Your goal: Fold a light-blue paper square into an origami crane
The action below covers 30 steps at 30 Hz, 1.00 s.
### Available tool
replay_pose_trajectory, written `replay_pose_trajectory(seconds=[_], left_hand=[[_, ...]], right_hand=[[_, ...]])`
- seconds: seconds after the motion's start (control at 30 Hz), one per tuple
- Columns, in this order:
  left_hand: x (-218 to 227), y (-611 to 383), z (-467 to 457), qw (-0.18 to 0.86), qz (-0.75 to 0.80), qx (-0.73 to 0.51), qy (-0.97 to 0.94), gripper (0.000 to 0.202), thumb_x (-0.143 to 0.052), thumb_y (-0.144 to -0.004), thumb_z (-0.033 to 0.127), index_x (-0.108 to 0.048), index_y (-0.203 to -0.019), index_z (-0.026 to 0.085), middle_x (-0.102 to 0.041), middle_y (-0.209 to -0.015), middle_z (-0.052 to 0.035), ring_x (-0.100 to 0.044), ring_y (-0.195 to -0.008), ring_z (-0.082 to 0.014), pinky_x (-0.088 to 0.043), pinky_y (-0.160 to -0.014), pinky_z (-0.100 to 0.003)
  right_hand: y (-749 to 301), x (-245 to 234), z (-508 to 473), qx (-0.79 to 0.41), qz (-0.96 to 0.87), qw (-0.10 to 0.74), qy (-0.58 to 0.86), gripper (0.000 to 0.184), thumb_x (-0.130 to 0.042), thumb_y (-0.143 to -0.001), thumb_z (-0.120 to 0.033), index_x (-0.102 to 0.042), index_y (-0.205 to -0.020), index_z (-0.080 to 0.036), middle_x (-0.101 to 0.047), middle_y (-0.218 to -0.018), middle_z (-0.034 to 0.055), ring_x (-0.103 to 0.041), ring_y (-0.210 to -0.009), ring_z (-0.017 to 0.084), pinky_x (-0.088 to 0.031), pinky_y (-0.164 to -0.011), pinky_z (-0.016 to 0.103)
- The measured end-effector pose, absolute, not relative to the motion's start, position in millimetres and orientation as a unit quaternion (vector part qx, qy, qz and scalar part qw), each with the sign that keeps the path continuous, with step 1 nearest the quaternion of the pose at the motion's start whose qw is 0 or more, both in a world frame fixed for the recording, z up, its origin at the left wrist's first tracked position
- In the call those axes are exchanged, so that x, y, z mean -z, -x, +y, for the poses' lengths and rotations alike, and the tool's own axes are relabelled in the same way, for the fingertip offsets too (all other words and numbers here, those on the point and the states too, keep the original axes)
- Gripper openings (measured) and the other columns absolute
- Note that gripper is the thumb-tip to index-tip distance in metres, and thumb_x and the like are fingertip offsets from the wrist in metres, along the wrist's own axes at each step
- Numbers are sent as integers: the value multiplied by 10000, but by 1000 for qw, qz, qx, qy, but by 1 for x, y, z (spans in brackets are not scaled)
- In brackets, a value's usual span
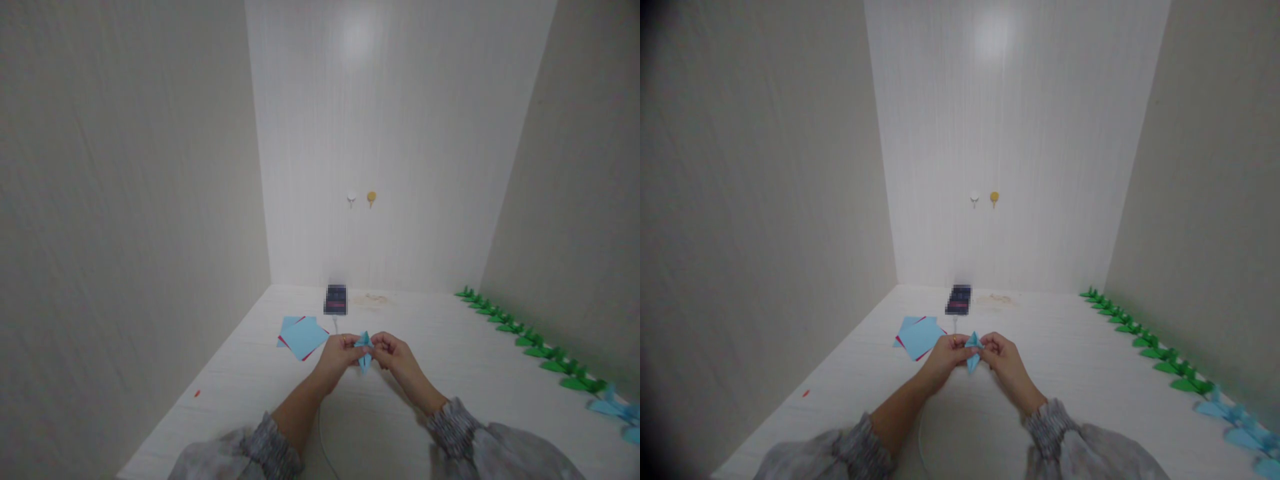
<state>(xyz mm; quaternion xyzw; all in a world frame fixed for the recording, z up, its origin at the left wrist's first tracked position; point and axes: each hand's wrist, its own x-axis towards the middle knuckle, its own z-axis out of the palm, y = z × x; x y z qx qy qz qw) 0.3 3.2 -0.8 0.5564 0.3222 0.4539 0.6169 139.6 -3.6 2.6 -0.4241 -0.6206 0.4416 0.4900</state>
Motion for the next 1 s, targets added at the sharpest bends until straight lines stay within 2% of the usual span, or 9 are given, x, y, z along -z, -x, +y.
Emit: replay_pose_trajectory(seconds=[0.23,0.4,0.67,0.8,1.0], left_hand=[[3,-1,6,606,348,-460,-548,363,-626,-529,373,-617,-768,101,-597,-660,-40,-531,-613,-133,-407,-612,-255],[6,-1,7,605,354,-447,-555,297,-636,-513,331,-611,-695,98,-587,-604,-24,-509,-541,-112,-392,-566,-237],[7,-3,7,596,390,-439,-547,262,-662,-457,298,-565,-610,108,-568,-542,-4,-494,-489,-103,-361,-500,-222],[9,-3,8,596,382,-427,-563,275,-653,-472,326,-559,-619,115,-564,-541,-1,-499,-488,-105,-358,-495,-221],[11,-1,7,587,373,-397,-599,271,-646,-480,325,-563,-620,108,-568,-543,-10,-505,-488,-111,-357,-500,-230]], right_hand=[[-144,-3,-3,-403,-644,477,442,253,-544,-627,-385,-566,-693,-142,-434,-462,-48,-371,-409,64,-291,-397,181],[-146,0,0,-373,-669,476,433,257,-556,-629,-378,-593,-703,-135,-521,-535,-17,-454,-500,92,-354,-477,196],[-145,1,-2,-365,-684,475,415,252,-540,-644,-367,-610,-720,-138,-566,-603,6,-498,-575,121,-392,-548,219],[-144,-5,-5,-368,-677,482,417,243,-535,-642,-373,-613,-669,-145,-544,-564,-7,-479,-547,110,-377,-527,208],[-143,-13,-10,-385,-652,486,436,194,-566,-619,-331,-592,-586,-141,-440,-466,-46,-360,-443,67,-273,-422,185]])
